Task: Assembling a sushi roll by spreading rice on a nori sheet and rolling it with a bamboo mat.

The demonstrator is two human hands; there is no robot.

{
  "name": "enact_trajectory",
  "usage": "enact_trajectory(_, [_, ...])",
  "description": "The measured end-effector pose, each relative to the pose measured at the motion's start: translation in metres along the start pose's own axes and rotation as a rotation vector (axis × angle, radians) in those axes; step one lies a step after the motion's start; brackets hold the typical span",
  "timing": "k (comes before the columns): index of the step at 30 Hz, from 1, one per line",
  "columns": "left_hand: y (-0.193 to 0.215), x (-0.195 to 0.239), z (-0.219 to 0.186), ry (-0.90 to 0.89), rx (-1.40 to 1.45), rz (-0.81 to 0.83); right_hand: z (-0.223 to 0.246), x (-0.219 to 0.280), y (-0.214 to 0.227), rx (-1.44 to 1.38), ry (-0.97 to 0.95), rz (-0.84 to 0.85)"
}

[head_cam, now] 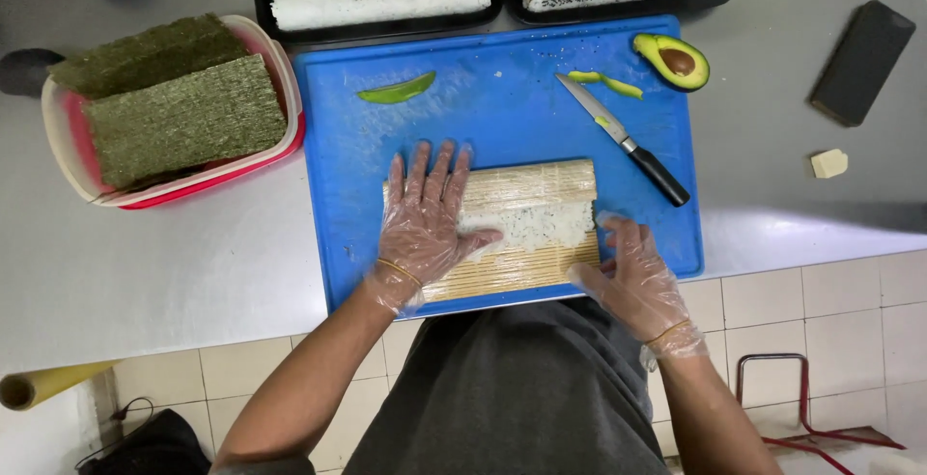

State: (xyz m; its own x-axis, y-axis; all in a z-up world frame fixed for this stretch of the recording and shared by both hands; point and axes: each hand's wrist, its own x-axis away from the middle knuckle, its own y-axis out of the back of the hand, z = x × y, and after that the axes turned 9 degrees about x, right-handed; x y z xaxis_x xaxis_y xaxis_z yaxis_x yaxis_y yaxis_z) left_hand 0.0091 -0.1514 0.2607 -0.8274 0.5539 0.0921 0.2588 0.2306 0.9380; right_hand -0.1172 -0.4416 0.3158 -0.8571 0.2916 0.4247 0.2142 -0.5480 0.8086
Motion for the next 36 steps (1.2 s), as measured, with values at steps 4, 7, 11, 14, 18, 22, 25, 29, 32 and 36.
enact_trajectory(4, [0.012, 0.000, 0.008, -0.039, 0.114, 0.105, -0.024, -0.004, -0.005, 0.003, -0.038, 0.105])
enact_trajectory(7, [0.043, -0.003, 0.009, -0.091, 0.189, 0.337, -0.031, -0.007, 0.000, 0.030, -0.026, 0.240])
enact_trajectory(11, [0.072, -0.006, -0.009, -0.096, 0.036, 0.590, -0.028, -0.014, -0.010, 0.226, 0.015, 0.270])
enact_trajectory(14, [0.065, -0.002, -0.014, -0.065, 0.034, 0.558, -0.035, -0.008, -0.018, 0.169, -0.030, 0.289])
enact_trajectory(18, [0.020, 0.005, 0.003, -0.217, 0.157, 0.146, -0.035, -0.006, -0.002, 0.122, -0.060, 0.298])
enact_trajectory(22, [0.022, 0.000, 0.018, -0.263, 0.144, 0.328, -0.048, -0.028, -0.016, 0.264, 0.163, -0.004])
enact_trajectory(25, [-0.004, 0.009, 0.019, -0.313, 0.159, 0.116, -0.057, -0.052, -0.043, 0.406, 0.214, -0.183])
enact_trajectory(29, [-0.035, 0.009, 0.010, -0.355, 0.192, -0.365, -0.063, -0.066, -0.054, 0.567, 0.324, -0.412])
enact_trajectory(32, [-0.028, 0.008, 0.000, -0.337, 0.195, -0.536, -0.038, -0.069, -0.052, 0.521, 0.502, -0.591])
enact_trajectory(36, [-0.032, -0.006, 0.005, -0.269, 0.097, -0.625, 0.050, -0.081, -0.059, 0.370, 0.819, -0.608])
